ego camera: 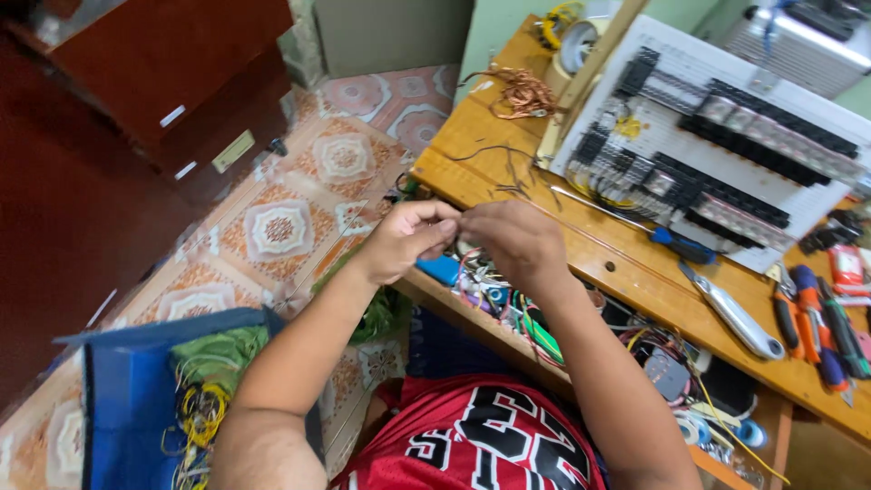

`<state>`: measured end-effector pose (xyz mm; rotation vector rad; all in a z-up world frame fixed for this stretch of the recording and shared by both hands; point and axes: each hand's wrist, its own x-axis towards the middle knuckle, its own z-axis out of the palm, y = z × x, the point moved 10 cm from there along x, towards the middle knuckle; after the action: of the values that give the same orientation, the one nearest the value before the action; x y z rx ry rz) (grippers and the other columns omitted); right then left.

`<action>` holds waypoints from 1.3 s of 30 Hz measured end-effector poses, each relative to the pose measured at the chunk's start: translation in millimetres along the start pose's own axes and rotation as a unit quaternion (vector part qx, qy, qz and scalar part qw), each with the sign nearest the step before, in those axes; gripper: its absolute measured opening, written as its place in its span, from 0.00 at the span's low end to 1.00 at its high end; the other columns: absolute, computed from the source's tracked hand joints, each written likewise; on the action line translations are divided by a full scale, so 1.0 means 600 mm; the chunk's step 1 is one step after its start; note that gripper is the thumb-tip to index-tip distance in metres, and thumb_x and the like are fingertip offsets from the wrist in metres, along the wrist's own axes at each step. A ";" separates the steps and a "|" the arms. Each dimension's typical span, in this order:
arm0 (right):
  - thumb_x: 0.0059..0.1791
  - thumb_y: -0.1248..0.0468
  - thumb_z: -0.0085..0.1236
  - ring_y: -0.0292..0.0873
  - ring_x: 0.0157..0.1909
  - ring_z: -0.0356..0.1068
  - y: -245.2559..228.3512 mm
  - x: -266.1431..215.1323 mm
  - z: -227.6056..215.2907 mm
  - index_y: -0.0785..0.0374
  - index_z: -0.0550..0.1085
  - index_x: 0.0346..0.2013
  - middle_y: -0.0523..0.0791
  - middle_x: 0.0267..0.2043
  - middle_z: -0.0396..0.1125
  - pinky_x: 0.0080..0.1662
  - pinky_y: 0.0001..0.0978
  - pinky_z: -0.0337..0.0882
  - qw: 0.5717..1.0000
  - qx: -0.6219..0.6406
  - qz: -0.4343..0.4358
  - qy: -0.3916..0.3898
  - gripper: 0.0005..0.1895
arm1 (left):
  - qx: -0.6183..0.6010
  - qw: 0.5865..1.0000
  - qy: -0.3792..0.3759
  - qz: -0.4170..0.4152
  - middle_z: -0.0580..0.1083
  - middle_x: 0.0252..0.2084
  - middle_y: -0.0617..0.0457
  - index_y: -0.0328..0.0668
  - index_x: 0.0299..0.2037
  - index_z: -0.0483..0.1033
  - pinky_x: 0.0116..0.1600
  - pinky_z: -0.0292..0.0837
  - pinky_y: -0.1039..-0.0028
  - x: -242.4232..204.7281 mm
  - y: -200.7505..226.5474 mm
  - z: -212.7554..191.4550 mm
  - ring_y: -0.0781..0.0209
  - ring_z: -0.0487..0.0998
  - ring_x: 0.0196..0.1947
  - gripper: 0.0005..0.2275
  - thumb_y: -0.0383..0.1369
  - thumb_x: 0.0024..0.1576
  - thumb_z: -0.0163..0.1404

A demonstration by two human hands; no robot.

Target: Preparing and connecting electrical wires to a control panel with relays and circuit breakers.

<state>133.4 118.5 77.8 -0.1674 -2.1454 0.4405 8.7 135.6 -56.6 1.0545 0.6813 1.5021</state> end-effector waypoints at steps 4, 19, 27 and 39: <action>0.50 0.68 0.65 0.51 0.39 0.77 0.061 -0.007 0.030 0.58 0.82 0.34 0.46 0.37 0.77 0.45 0.40 0.75 0.995 0.048 0.082 0.019 0.02 | 0.173 0.979 0.028 0.104 0.69 0.21 0.61 0.35 0.41 0.82 0.31 0.64 0.89 -0.008 0.072 0.001 0.78 0.65 0.25 0.06 0.29 0.63 0.54; 0.56 0.74 0.50 0.37 0.35 0.65 0.167 -0.058 0.214 0.69 0.75 0.37 0.47 0.30 0.71 0.39 0.32 0.69 0.928 0.196 0.310 0.061 0.06 | 0.479 0.727 0.297 0.392 0.64 0.13 0.54 0.44 0.22 0.75 0.20 0.67 0.69 -0.134 0.135 -0.031 0.51 0.71 0.13 0.08 0.22 0.52 0.56; 0.61 0.65 0.46 0.44 0.33 0.78 0.280 -0.040 0.150 0.65 0.64 0.39 0.49 0.30 0.70 0.36 0.33 0.82 0.851 0.299 0.394 0.175 0.08 | 0.422 0.788 0.185 0.410 0.66 0.15 0.53 0.42 0.20 0.71 0.22 0.65 0.72 -0.189 0.143 0.087 0.51 0.69 0.14 0.11 0.19 0.50 0.57; 0.51 0.56 0.63 0.39 0.24 0.72 0.419 -0.125 0.032 0.50 0.80 0.45 0.38 0.21 0.71 0.37 0.31 0.70 0.868 -0.104 0.459 -0.155 0.08 | 0.336 0.847 0.160 0.379 0.62 0.12 0.55 0.35 0.39 0.85 0.23 0.66 0.70 -0.143 0.189 0.004 0.60 0.65 0.12 0.05 0.25 0.54 0.58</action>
<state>149.8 325.6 -83.0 -1.3573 -2.3097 0.8077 -42.4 28.2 21.3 1.7638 1.1613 2.2301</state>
